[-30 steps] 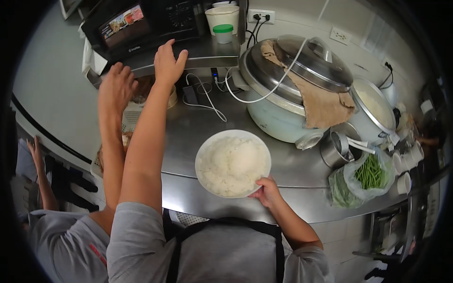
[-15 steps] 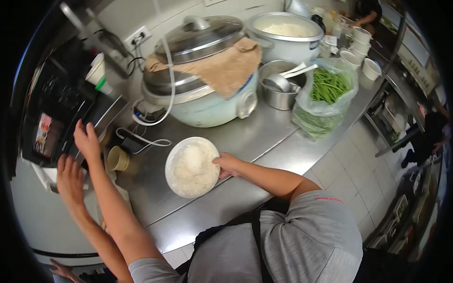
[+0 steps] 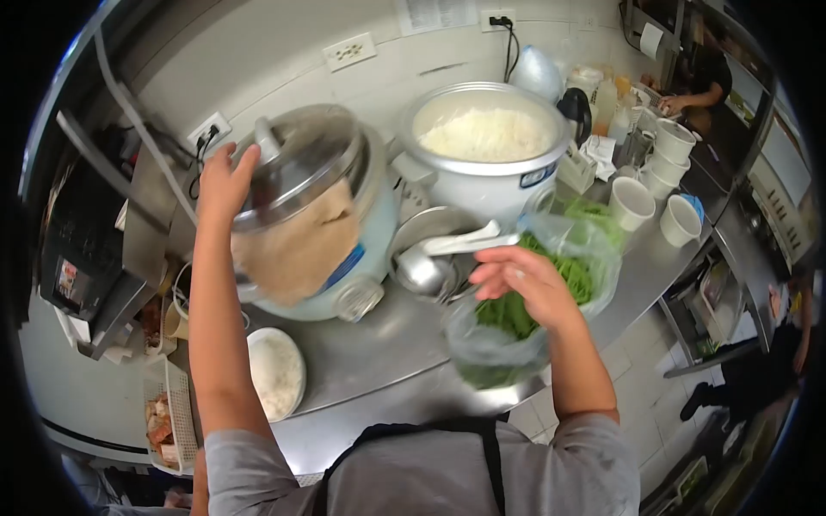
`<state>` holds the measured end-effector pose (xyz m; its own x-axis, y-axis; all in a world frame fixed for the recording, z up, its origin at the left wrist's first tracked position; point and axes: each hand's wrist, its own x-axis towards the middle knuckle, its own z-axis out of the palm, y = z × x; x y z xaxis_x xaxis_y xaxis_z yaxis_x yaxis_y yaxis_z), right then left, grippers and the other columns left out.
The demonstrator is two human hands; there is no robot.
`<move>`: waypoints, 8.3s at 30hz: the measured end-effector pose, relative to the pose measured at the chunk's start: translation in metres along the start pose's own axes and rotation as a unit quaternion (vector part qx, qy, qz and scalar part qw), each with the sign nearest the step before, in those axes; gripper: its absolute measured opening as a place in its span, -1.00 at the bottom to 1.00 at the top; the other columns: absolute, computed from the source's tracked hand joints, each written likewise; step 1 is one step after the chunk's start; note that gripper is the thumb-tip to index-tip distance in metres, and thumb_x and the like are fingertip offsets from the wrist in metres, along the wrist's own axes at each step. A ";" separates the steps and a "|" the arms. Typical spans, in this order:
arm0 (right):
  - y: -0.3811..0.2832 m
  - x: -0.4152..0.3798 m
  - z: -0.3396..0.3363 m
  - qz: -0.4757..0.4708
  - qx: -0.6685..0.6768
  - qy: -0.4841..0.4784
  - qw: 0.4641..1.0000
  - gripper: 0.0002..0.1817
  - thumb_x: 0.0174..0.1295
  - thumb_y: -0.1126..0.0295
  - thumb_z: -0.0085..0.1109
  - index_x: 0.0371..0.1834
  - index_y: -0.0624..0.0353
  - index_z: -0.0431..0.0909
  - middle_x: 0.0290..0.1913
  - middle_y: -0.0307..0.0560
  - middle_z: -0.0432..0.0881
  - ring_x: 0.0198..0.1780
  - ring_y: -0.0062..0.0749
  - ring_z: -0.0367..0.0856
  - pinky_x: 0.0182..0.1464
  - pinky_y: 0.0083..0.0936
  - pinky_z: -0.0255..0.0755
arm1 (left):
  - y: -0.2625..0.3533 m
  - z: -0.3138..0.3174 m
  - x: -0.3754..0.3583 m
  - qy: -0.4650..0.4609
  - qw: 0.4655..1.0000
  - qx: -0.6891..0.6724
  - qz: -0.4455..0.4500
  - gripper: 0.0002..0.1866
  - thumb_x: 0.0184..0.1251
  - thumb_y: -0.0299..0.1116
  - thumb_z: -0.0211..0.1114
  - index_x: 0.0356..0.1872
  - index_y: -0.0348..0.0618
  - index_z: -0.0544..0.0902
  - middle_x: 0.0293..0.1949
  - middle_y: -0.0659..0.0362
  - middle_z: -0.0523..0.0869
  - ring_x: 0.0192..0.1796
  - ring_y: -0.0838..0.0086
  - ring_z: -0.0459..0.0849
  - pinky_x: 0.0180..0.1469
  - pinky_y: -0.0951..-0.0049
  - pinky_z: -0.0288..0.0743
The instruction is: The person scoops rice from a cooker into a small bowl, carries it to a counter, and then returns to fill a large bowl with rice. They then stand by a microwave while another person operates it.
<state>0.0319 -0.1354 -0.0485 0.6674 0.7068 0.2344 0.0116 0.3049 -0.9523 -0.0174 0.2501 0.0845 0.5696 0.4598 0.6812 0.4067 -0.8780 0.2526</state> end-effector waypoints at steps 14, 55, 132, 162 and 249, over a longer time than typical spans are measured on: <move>0.162 -0.140 -0.343 0.048 -0.471 0.545 0.692 -0.74 0.14 0.42 -0.09 -0.11 0.26 0.39 -0.24 -0.05 0.49 -0.23 -0.39 0.48 -0.13 -0.51 0.35 | 0.125 0.065 0.088 0.018 0.986 0.166 -0.030 -0.51 -0.03 0.04 0.07 -0.37 -0.28 0.54 -0.29 -0.06 0.56 -0.14 0.05 0.49 -0.12 0.16 0.32; 0.006 -0.081 -0.275 -0.153 0.342 -0.026 0.927 -0.55 0.14 0.10 -0.08 -0.13 0.30 0.40 -0.17 0.14 0.49 -0.07 -0.10 0.39 -0.13 -0.30 0.30 | 0.057 0.023 -0.176 -0.455 0.744 -0.486 0.062 -0.47 0.17 -0.24 0.13 0.14 -0.20 0.22 -0.05 0.15 0.41 -0.04 0.49 0.39 0.00 0.45 0.30; 0.155 -0.038 0.249 -0.002 -0.230 -0.418 0.879 -0.62 0.03 0.43 -0.07 -0.01 0.16 0.40 -0.15 0.07 0.51 -0.22 -0.14 0.52 -0.16 -0.44 0.38 | -0.165 -0.179 -0.754 -0.306 0.544 0.101 -0.775 -0.37 0.00 -0.40 -0.04 0.22 -0.09 0.13 0.11 -0.23 0.28 0.19 0.06 0.26 0.18 0.27 0.19; 0.021 -0.177 -0.050 -0.086 -0.025 0.465 0.881 -0.31 0.11 0.01 -0.06 0.26 0.03 -0.02 0.19 0.09 0.20 0.12 -0.05 0.26 0.16 -0.04 0.03 | -0.276 -0.049 -0.701 -0.558 0.739 0.074 -0.370 -0.50 0.01 -0.02 0.02 -0.31 -0.33 0.58 -0.20 -0.15 0.56 -0.10 0.09 0.52 -0.03 0.26 0.37; 0.113 -0.144 0.019 0.525 -0.393 -0.435 0.617 -0.60 0.14 0.03 -0.11 -0.20 0.10 0.53 -0.31 -0.22 0.58 -0.30 -0.55 0.54 -0.35 -0.52 0.44 | -0.190 -0.140 -0.585 -0.182 0.739 0.240 -0.603 -0.18 0.07 0.12 0.03 0.27 -0.06 -0.06 0.28 -0.18 -0.21 0.28 -0.14 -0.13 0.15 -0.18 -0.07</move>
<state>-0.0769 -0.1901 -0.1864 -0.0340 0.4306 -0.9019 0.4975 -0.7754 -0.3890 -0.5274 0.1290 -0.2658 -0.2949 0.9510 -0.0930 0.9317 0.3078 0.1931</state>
